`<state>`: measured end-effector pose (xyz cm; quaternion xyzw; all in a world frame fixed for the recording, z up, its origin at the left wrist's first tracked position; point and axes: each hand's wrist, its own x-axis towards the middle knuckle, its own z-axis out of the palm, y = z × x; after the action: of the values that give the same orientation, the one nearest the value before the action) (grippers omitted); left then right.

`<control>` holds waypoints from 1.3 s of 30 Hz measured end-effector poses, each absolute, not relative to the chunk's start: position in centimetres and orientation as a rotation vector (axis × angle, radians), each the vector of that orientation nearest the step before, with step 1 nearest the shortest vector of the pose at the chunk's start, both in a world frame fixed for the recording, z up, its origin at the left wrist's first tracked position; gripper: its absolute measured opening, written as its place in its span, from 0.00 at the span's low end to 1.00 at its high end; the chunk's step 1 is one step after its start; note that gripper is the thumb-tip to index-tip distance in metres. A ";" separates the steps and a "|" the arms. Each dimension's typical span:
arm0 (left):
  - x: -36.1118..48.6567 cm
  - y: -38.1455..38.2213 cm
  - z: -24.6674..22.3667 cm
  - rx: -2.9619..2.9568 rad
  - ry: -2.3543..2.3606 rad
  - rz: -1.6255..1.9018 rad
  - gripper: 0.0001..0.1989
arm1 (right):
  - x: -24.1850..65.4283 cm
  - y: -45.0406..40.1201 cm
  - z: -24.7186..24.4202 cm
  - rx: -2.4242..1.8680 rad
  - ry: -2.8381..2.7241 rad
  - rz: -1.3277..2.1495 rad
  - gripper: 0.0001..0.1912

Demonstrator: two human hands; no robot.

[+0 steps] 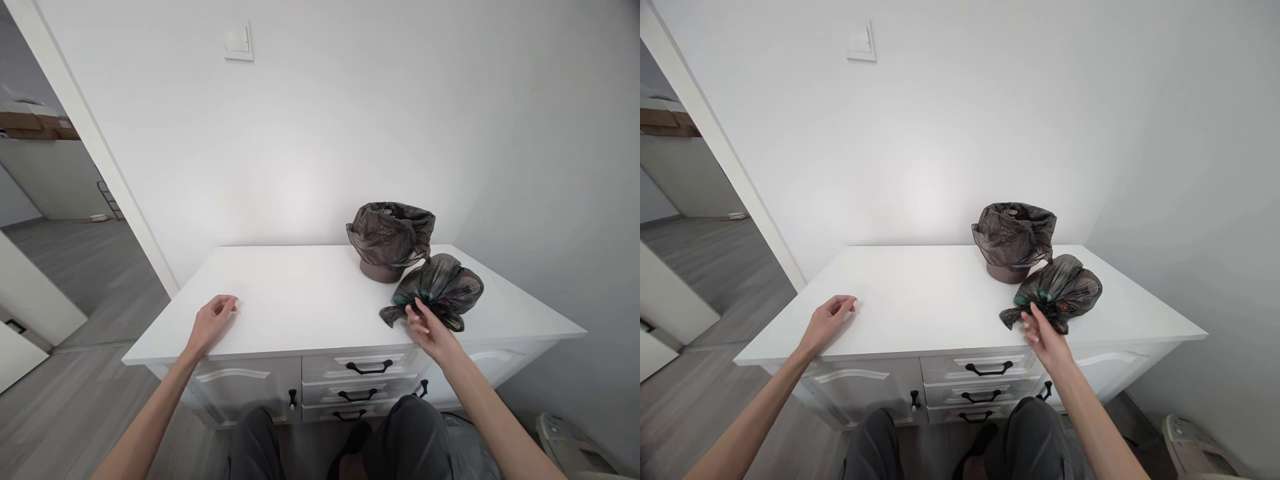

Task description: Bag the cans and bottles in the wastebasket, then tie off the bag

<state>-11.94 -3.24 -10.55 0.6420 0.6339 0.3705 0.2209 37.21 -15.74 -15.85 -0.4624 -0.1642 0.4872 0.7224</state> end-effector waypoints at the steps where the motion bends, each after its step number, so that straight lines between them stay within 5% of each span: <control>1: -11.9 -3.3 -10.5 1.774 1.750 1.025 0.29 | 37.8 -15.0 -15.3 -0.993 -0.305 1.128 0.17; 14: -11.9 -3.3 -10.7 1.756 1.741 1.032 0.27 | 31.2 -13.5 -16.4 -1.101 -0.499 1.172 0.16; 22: -11.7 -3.6 -10.4 1.817 1.753 1.034 0.28 | 24.8 -18.3 -8.6 -1.165 -1.444 1.502 0.28; 27: -10.1 -4.8 -9.5 2.043 1.533 0.948 0.27 | 25.6 -21.0 -4.6 -1.189 -1.666 1.080 0.24; 33: -3.5 -8.3 -8.2 2.467 0.991 0.913 0.20 | 28.1 -19.3 -7.1 -1.596 -1.999 0.140 0.12; 39: 1.9 -8.9 -9.0 2.713 0.767 0.864 0.13 | 26.2 -18.1 -8.6 -1.860 -2.226 -0.016 0.15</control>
<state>1.94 -8.88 -9.00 0.9159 0.2588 0.2915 0.0961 26.22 -18.15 -8.65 -0.6365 -0.7618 -0.0053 0.1202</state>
